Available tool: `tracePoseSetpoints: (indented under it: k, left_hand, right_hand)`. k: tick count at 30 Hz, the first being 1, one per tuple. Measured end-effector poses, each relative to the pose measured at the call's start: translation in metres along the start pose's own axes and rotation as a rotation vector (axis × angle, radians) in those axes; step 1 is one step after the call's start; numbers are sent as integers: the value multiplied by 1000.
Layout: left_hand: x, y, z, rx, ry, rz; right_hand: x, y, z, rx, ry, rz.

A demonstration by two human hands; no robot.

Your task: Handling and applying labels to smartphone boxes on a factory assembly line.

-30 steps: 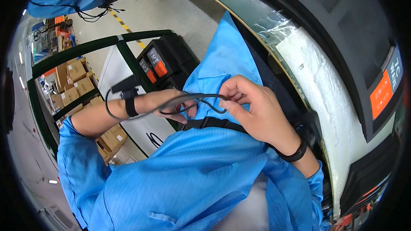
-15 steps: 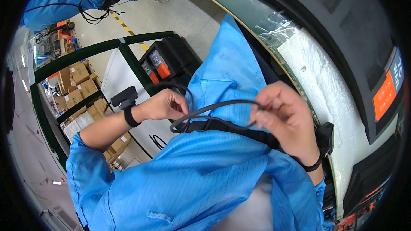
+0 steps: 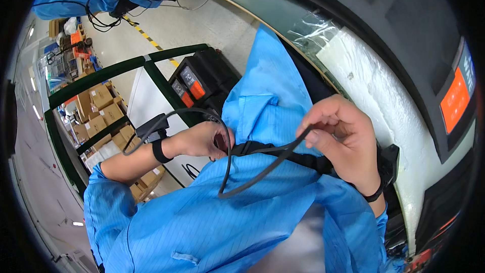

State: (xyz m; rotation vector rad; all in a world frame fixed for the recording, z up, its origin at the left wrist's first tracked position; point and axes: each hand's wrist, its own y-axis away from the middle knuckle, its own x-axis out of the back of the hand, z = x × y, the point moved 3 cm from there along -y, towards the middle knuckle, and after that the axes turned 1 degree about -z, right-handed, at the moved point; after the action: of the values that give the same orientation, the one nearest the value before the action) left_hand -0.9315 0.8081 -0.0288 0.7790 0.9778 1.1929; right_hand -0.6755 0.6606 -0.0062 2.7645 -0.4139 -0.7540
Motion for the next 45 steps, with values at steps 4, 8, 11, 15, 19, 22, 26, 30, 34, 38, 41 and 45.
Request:
tracePoseSetpoints:
  k: [4,8,11,15,19,22,26,30,34,38,41,45]
  left_hand:
    - [-2,3,2,-205,-246,195]
    - [1,6,12,-286,-372,168]
    - [-2,8,27,-277,-510,168]
    - [-7,12,26,-313,-431,255]
    - [8,6,10,-293,-48,-91]
    - [4,-4,-1,-137,-18,-172]
    - [19,7,-3,-116,289,-286]
    - [27,18,-18,-85,481,-199]
    - [15,21,-4,-222,60,-127]
    - [26,36,-26,-99,360,-194]
    - [32,46,-28,-147,457,-208]
    - [31,48,-25,-126,423,-87]
  right_hand:
    - [-9,0,-11,-53,-88,-56]
    - [-10,0,-21,-69,-54,-66]
    - [-7,3,-31,14,13,-52]
    - [-13,2,-47,201,403,-10]
    - [7,-5,-40,227,85,167]
    - [35,-3,-55,334,28,306]
    - [31,5,-59,245,-56,222]
    - [49,17,-69,369,-82,269]
    - [44,17,-68,371,-164,206]
    - [42,12,-64,424,-177,176]
    - [40,5,-52,426,-228,202]
    - [39,8,-60,401,-169,144]
